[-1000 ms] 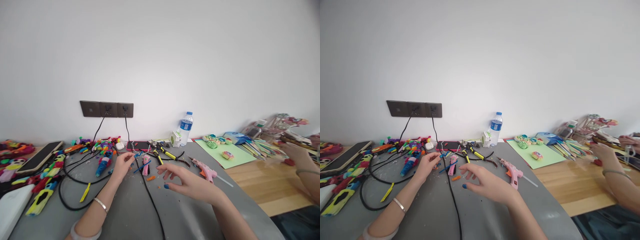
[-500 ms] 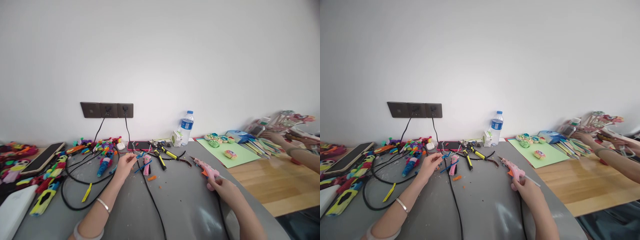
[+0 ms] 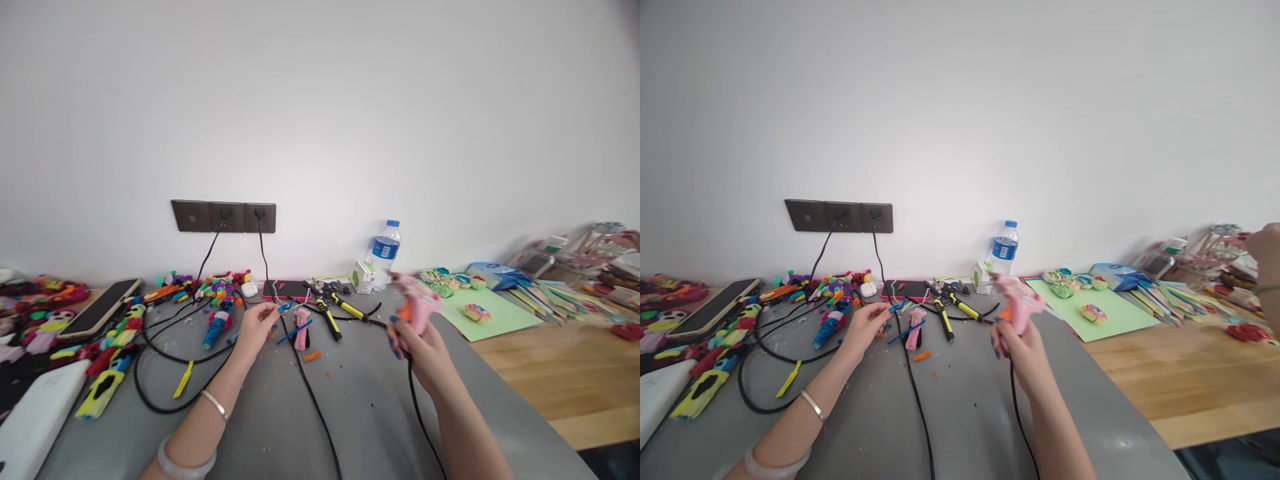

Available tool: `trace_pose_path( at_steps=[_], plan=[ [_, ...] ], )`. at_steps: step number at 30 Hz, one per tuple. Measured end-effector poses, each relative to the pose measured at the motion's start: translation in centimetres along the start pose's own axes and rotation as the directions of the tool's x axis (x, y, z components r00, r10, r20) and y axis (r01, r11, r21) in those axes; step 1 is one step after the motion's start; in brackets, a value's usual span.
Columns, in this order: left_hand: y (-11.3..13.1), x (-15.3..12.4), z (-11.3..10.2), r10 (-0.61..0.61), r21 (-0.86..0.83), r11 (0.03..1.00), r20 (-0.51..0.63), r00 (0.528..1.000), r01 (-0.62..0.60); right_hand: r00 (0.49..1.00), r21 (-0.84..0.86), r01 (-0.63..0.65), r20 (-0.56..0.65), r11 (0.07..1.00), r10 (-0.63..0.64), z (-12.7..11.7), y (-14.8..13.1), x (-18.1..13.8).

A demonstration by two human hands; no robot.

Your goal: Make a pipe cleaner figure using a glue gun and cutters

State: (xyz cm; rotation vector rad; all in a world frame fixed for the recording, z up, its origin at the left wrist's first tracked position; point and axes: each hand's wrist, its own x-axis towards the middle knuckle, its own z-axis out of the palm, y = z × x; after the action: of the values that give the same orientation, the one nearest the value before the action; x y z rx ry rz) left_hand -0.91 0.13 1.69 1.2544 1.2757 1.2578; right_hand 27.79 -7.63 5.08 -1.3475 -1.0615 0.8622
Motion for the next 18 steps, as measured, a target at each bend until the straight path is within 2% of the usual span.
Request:
trace_pose_path(
  at_steps=[3,6,8,10,15,18],
  plan=[
    [-0.1,0.2,-0.2,0.026,0.018,1.000,-0.001,1.000,-0.026,0.971,-0.016,-0.032,0.238,0.999,0.035,3.3,-2.0,0.8],
    [-0.2,0.3,-0.4,0.036,0.026,0.999,0.004,0.999,-0.036,0.880,0.086,-0.077,0.475,0.993,0.027,5.6,-2.6,2.0],
    [-0.1,0.3,-0.5,0.037,0.024,0.999,0.004,0.999,-0.037,0.819,0.150,-0.121,0.574,0.981,0.013,6.7,-1.9,2.9],
    [0.0,0.3,-0.5,0.038,0.012,0.999,0.003,0.999,-0.038,0.799,0.175,-0.124,0.601,0.977,-0.006,7.4,-0.6,3.5],
    [0.3,0.3,-0.4,0.059,-0.039,0.997,-0.062,0.996,-0.062,0.840,0.207,-0.073,0.540,0.976,-0.051,8.3,2.9,3.6],
    [0.2,0.4,-0.5,0.081,-0.051,0.995,-0.109,0.991,-0.087,0.854,0.172,0.023,0.509,0.985,-0.109,8.5,3.6,3.1]
  ],
)
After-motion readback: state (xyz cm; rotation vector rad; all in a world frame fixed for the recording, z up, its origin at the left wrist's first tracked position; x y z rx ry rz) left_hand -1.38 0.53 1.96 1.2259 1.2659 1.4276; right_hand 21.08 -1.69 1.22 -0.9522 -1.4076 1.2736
